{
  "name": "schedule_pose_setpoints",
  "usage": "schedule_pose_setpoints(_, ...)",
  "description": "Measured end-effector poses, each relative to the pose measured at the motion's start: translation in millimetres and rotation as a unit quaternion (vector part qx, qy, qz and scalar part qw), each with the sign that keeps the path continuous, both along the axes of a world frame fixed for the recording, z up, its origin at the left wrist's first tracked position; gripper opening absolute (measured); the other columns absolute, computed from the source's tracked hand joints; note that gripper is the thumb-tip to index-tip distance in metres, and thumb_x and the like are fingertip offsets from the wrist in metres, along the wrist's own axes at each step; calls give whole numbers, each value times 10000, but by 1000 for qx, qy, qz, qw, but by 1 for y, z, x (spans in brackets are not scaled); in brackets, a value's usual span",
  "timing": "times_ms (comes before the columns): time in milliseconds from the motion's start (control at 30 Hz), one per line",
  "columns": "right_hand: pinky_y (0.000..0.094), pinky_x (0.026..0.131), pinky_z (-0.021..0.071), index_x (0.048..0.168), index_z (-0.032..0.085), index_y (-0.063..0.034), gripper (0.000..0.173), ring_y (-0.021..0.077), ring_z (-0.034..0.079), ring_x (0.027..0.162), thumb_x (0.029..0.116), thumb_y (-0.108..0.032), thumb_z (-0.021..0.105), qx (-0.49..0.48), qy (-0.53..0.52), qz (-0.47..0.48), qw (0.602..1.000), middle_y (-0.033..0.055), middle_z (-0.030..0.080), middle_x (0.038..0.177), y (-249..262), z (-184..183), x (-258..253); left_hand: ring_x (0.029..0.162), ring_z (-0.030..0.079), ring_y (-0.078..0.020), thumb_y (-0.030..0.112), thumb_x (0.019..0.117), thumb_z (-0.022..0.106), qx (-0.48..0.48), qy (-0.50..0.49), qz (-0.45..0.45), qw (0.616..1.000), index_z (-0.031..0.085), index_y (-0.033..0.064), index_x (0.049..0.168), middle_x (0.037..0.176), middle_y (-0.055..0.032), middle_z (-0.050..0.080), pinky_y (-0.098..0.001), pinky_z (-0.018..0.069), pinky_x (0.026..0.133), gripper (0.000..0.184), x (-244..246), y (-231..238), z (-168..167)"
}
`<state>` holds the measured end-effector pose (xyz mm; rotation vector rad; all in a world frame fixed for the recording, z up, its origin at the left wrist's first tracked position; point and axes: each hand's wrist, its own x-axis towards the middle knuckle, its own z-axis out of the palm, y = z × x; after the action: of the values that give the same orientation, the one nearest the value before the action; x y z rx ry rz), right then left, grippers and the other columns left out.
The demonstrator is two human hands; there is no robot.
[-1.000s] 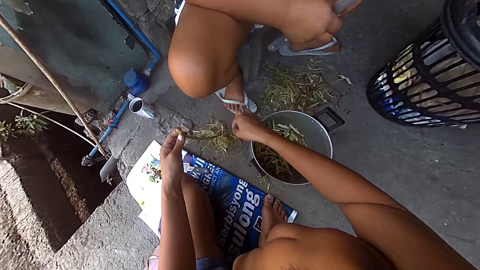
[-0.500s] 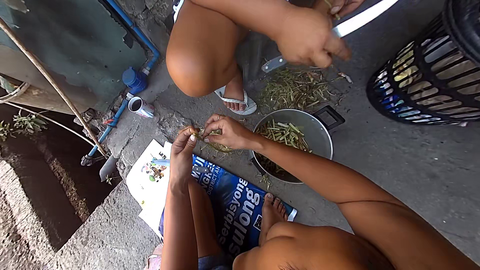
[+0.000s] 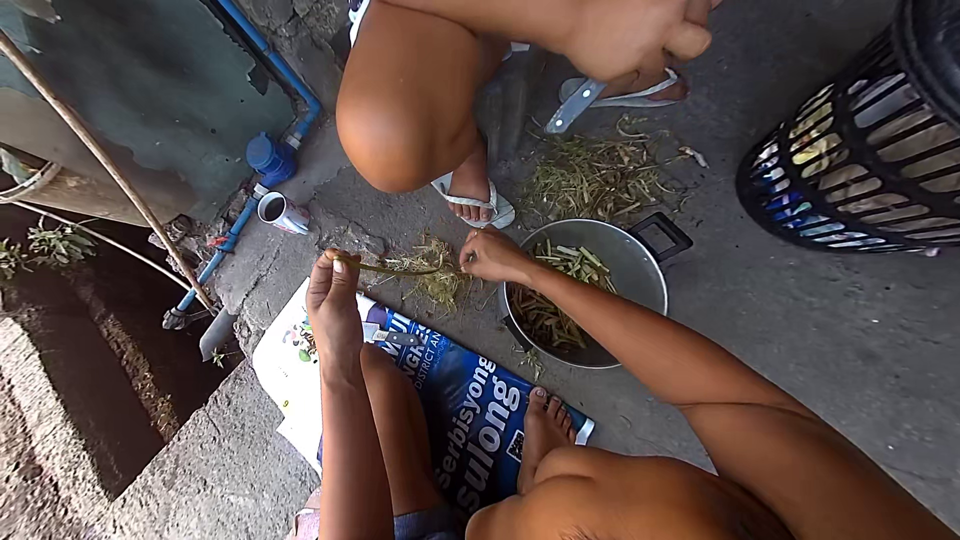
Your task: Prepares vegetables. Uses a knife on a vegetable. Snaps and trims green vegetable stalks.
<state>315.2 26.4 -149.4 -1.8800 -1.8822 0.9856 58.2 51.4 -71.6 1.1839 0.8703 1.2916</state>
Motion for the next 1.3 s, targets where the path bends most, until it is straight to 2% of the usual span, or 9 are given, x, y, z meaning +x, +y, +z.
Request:
schedule_pose_setpoints(133, 581, 925, 482, 1004, 789, -50, 167, 378, 627, 1092, 970, -159, 667, -42, 15, -69, 997, 205, 692, 1077, 3, 6, 8, 973, 670, -88, 59, 1075, 430, -3, 5, 37, 999, 629, 153, 1068, 967, 49, 691, -318, 536, 975, 220, 1, 1, -2)
schedule_pose_setpoints(233, 528, 931, 506, 1061, 774, -7, 175, 344, 631, 1058, 950, -128, 712, 55, 198, -121, 971, 225, 672, 1110, -3, 26, -4, 970, 667, -78, 55, 1074, 437, -11, 21, 42, 999, 622, 151, 1058, 959, 53, 688, -300, 536, 964, 209, 8, -1, -4)
schedule_pose_setpoints(333, 430, 803, 529, 1029, 781, -30, 142, 261, 631, 945, 931, -116, 725, 168, 292, -110, 935, 172, 670, 1105, -13, 47, -35, 962, 664, -74, 54, 1070, 451, -28, 34, 40, 998, 618, 141, 1067, 953, 52, 684, -290, 537, 955, 189, 18, -8, -3)
schedule_pose_setpoints(600, 458, 899, 470, 917, 809, -71, 72, 315, 576, 1041, 898, -102, 748, 298, 186, -56, 935, 136, 662, 1028, -19, 60, -72, 975, 658, -71, 46, 1053, 488, -40, 31, 8, 999, 641, 133, 1082, 985, 53, 688, -287, 531, 956, 178, 33, -19, -4)
schedule_pose_setpoints(833, 516, 932, 473, 878, 760, -31, 72, 360, 570, 1106, 884, -78, 706, 243, 174, -25, 954, 170, 653, 1124, -16, 41, -54, 946, 665, -73, 63, 1073, 451, -41, 21, 21, 999, 638, 136, 1063, 945, 47, 695, -283, 539, 932, 201, 25, -14, 1)
schedule_pose_setpoints(1033, 564, 1043, 413, 951, 767, -1, 165, 390, 577, 1178, 934, -121, 655, 100, 81, -39, 991, 215, 655, 1194, -1, -12, -9, 947, 679, -99, 104, 1092, 433, -34, 2, 68, 997, 613, 136, 1092, 951, 38, 678, -326, 552, 960, 182, 5, -4, 7)
schedule_pose_setpoints(1100, 565, 1028, 416, 959, 766, 2, 182, 389, 581, 1174, 941, -135, 647, 54, 48, -54, 996, 223, 660, 1177, 4, -27, 5, 950, 675, -96, 106, 1095, 424, -35, -3, 81, 996, 608, 136, 1087, 953, 37, 674, -326, 550, 956, 187, -1, 0, 6)
schedule_pose_setpoints(1200, 561, 1028, 414, 1007, 771, 0, 191, 392, 574, 1172, 972, -148, 656, -9, 53, -101, 993, 239, 659, 1142, 5, -26, 14, 928, 676, -83, 102, 1098, 415, -44, -6, 92, 995, 599, 140, 1072, 937, 44, 673, -304, 554, 933, 190, -1, 0, 5)
schedule_pose_setpoints(1300, 569, 1018, 440, 1045, 778, -9, 189, 396, 580, 1180, 960, -154, 691, 34, 117, -133, 984, 251, 655, 1163, 2, -13, 7, 928, 673, -89, 107, 1097, 426, -51, 4, 96, 994, 593, 135, 1085, 946, 41, 660, -311, 555, 939, 170, 4, -2, 4)
